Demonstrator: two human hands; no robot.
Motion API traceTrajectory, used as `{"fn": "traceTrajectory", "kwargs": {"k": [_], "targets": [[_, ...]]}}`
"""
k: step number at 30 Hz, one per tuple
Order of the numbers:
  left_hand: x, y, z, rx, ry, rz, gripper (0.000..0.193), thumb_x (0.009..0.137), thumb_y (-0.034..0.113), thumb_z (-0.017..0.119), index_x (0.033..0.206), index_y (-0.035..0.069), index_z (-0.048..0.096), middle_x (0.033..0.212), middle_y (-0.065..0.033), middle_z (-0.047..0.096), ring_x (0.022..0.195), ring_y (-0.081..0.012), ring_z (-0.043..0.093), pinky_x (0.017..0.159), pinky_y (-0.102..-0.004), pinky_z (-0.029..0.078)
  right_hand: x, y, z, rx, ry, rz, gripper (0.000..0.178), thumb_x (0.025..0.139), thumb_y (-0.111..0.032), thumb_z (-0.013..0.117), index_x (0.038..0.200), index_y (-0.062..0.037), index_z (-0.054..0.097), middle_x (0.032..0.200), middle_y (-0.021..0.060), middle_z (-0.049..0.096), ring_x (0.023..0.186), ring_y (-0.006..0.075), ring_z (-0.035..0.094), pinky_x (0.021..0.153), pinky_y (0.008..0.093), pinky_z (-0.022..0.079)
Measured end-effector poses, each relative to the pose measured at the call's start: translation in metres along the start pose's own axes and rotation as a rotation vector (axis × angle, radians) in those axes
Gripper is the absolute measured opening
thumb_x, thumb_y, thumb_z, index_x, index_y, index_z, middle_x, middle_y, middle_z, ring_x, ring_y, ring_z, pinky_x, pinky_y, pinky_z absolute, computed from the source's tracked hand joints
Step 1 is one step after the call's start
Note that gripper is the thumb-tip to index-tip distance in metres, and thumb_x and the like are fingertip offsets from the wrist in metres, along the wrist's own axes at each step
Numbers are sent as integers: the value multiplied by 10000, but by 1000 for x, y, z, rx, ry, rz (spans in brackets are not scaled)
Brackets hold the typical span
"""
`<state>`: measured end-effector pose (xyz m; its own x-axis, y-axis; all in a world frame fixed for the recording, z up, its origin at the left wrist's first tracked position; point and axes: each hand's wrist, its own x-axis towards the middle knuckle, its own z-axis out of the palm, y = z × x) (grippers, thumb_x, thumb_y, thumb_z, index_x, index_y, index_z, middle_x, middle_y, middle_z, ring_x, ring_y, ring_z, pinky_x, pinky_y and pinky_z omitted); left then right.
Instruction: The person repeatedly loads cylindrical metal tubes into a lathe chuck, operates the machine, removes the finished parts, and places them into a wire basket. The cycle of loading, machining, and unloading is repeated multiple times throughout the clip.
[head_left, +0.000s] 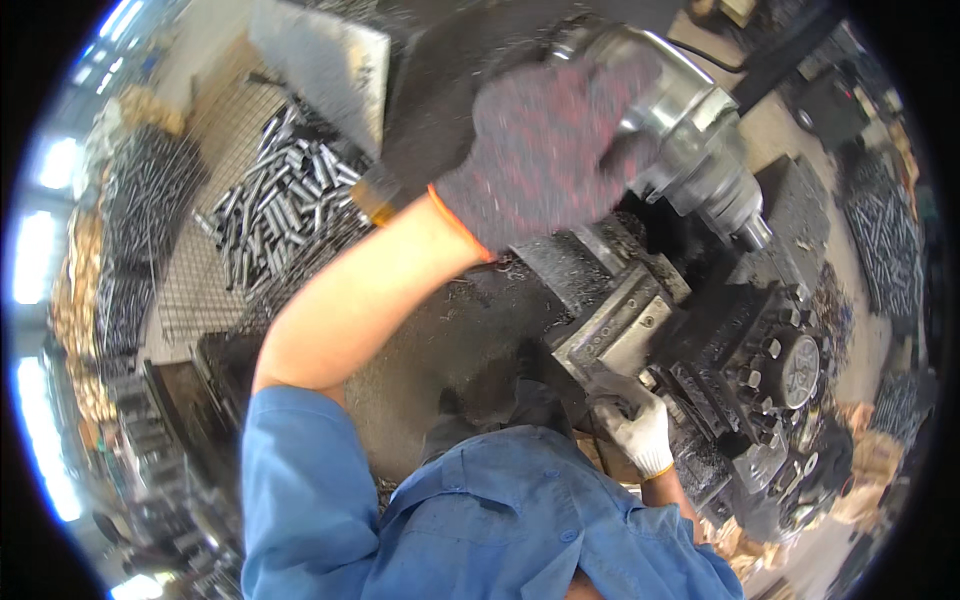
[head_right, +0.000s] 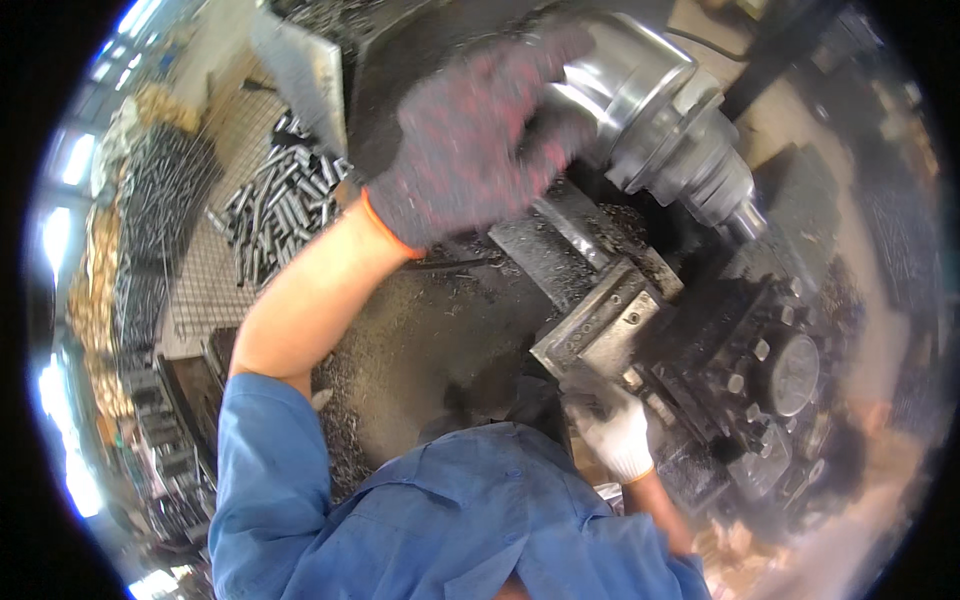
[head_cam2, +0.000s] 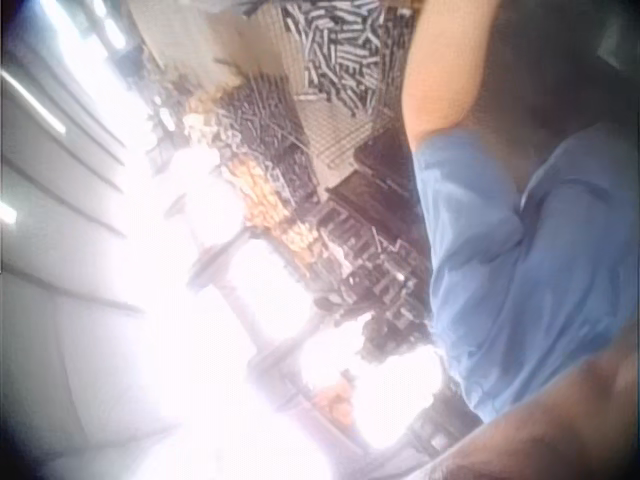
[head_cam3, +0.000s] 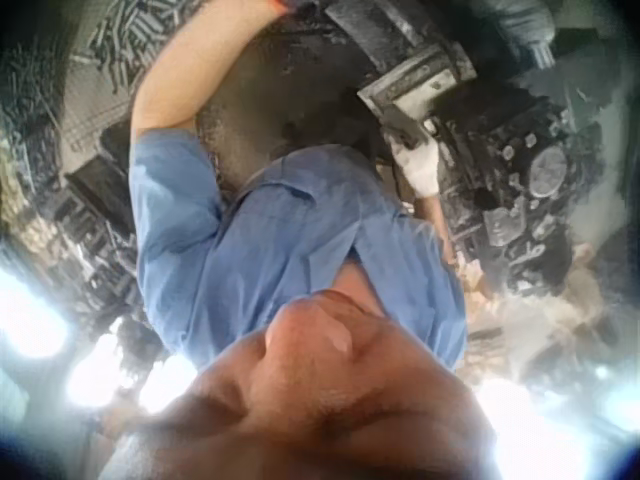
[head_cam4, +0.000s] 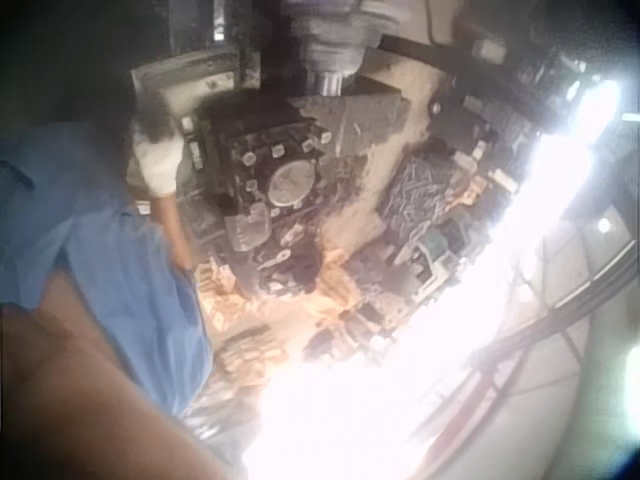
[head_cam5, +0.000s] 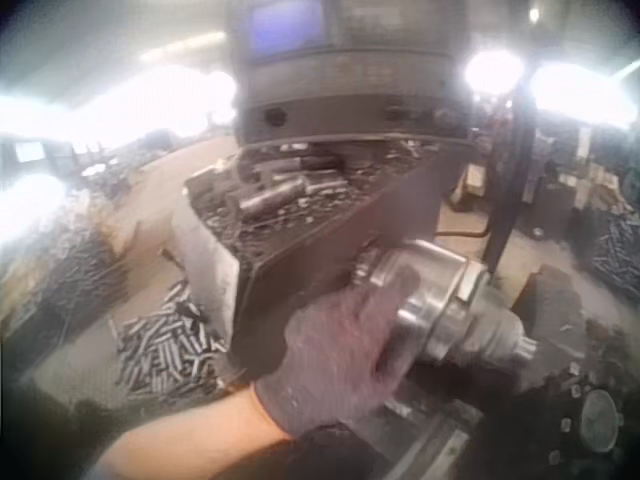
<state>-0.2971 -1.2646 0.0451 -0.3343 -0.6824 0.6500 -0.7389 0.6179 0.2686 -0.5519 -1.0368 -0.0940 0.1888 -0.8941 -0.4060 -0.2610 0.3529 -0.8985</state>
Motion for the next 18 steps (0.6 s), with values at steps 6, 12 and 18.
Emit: {"fn": "traceTrajectory", "kwargs": {"k": [6, 12, 18], "targets": [[-236, 5, -29, -239, -219, -605, 518, 975, 266, 736, 1443, 83, 613, 1187, -163, 745, 1032, -350, 744, 895, -429, 595, 18, -9, 22, -269, -54, -290, 230, 901, -92, 735, 1103, 5, 787, 1128, 142, 802, 1067, 268, 775, 928, 345, 595], [-644, 100, -102, -131, -221, -1955, 613, 988, 537, 639, 1388, 73, 663, 1320, -229, 732, 1238, -375, 705, 1049, -439, 534, 62, -2, 125, -75, -396, -138, 335, 922, -11, 726, 1257, 14, 731, 1080, 134, 816, 956, 187, 788, 877, 296, 619], [-928, 334, -147, -285, 995, -2505, 463, 961, 456, 688, 1206, 63, 703, 1022, -142, 738, 834, -280, 717, 726, -423, 577, 22, -21, 311, -363, -780, -325, 362, 943, -51, 732, 1296, 24, 717, 1122, 151, 805, 1043, 178, 766, 940, 304, 603]]}}
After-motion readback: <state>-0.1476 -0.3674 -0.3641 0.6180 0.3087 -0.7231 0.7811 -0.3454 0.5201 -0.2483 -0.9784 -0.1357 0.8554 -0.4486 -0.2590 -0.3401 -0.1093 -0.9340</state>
